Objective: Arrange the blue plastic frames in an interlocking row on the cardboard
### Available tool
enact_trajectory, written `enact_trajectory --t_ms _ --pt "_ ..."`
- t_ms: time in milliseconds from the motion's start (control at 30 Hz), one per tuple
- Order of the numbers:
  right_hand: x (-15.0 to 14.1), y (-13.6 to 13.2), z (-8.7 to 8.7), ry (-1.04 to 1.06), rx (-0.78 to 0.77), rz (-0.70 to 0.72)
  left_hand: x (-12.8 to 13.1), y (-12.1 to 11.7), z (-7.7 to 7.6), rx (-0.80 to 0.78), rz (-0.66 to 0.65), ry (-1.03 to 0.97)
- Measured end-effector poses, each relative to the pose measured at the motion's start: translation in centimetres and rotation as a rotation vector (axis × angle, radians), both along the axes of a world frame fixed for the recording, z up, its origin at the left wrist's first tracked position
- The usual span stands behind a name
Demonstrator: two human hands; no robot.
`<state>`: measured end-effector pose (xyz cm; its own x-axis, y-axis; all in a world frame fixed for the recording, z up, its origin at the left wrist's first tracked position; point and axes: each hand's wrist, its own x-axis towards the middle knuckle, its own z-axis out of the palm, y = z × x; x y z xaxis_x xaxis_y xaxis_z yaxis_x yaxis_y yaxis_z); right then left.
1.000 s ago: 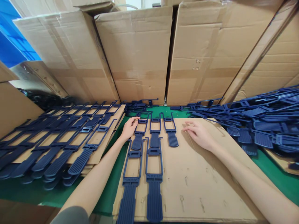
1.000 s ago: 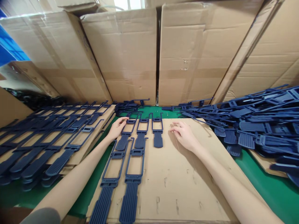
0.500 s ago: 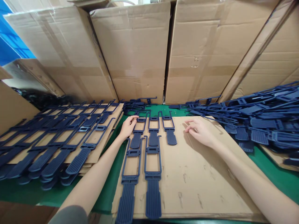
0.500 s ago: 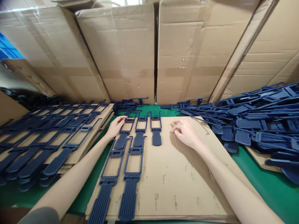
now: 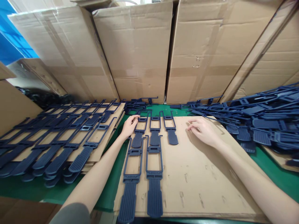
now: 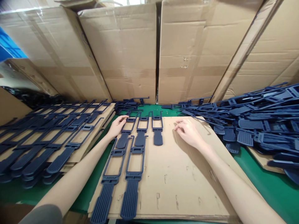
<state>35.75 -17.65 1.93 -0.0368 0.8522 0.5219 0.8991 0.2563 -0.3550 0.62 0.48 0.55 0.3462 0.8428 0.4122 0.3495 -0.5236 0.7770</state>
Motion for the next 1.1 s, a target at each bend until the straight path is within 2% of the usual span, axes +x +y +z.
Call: enact_trajectory --t_ms 200,467,567,767,1100 --pt "0.4 -0.2 0.2 -0.024 -0.001 -0.036 0.0 0.1 -0.4 -0.002 0.001 -0.002" --pt "0.8 -0.1 -0.6 -0.065 0.066 -0.042 0.0 -0.4 -0.3 0.014 0.024 0.021" --pt "0.3 -0.4 -0.1 -0.074 0.051 0.000 0.0 -0.6 -0.2 0.012 0.028 0.024" --pt "-0.7 -0.7 0.2 -0.025 -0.077 0.137 0.0 -0.8 0.0 0.004 0.024 0.006" --pt "0.0 -0.6 0.7 -0.076 -0.045 0.099 -0.1 -0.7 -0.1 0.001 0.022 0.006"
